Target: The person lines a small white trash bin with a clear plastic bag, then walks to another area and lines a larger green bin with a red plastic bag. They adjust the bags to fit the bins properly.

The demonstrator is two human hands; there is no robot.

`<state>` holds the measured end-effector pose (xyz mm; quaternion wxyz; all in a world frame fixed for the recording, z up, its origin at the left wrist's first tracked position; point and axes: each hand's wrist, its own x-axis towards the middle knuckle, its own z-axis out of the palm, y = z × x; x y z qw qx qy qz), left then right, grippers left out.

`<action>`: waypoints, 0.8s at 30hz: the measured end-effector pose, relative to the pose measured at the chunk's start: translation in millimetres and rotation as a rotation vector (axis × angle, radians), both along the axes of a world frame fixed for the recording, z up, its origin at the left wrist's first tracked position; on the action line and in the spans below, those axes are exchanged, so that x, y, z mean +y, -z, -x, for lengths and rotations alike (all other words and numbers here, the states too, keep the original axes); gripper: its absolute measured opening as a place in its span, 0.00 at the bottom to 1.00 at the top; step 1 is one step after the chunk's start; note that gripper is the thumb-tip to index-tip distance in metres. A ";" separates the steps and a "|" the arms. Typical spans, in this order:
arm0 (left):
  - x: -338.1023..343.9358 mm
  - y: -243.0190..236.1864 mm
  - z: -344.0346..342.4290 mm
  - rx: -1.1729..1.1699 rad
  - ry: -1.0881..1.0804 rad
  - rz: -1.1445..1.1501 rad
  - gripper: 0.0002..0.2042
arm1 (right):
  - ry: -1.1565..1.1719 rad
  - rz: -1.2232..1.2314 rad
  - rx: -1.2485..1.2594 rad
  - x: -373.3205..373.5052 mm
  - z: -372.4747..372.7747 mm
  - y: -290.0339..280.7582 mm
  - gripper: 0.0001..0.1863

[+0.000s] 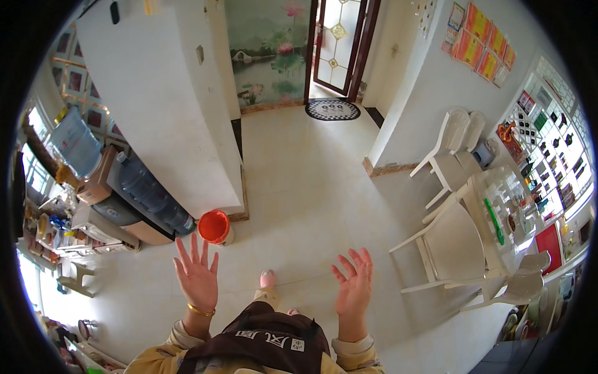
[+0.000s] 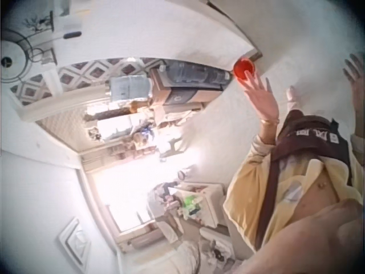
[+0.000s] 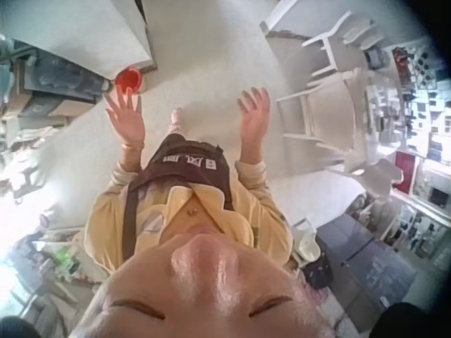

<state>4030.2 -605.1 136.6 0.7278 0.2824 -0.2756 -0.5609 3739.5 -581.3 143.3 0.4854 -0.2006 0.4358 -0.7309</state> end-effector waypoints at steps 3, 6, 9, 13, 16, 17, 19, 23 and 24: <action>-40.8 8.7 -2.0 0.101 0.040 0.005 0.30 | 0.014 -0.022 -0.005 -27.0 5.4 2.5 0.27; -92.4 14.9 5.9 0.250 0.129 0.022 0.30 | 0.049 -0.044 0.008 -59.7 8.4 5.7 0.27; -151.9 21.5 5.1 0.382 0.242 0.020 0.30 | 0.127 -0.065 0.000 -103.8 12.3 9.1 0.27; -232.0 14.6 2.1 0.499 0.355 0.022 0.29 | 0.241 -0.026 -0.012 -152.9 26.5 7.1 0.27; -293.8 21.2 -5.1 0.446 0.474 0.153 0.29 | 0.357 -0.029 -0.040 -183.2 37.3 8.1 0.27; -309.8 14.5 -11.1 0.471 0.384 0.047 0.30 | 0.395 -0.032 -0.061 -192.8 38.7 8.2 0.27; -340.9 7.0 -7.3 0.533 0.331 -0.108 0.30 | 0.446 -0.033 -0.059 -208.7 44.7 10.6 0.27; -368.4 8.0 26.7 0.498 0.401 -0.253 0.30 | 0.533 -0.045 -0.092 -218.8 60.2 16.9 0.26; -372.2 8.3 39.7 0.498 0.424 -0.287 0.30 | 0.568 -0.052 -0.105 -222.1 66.8 21.0 0.26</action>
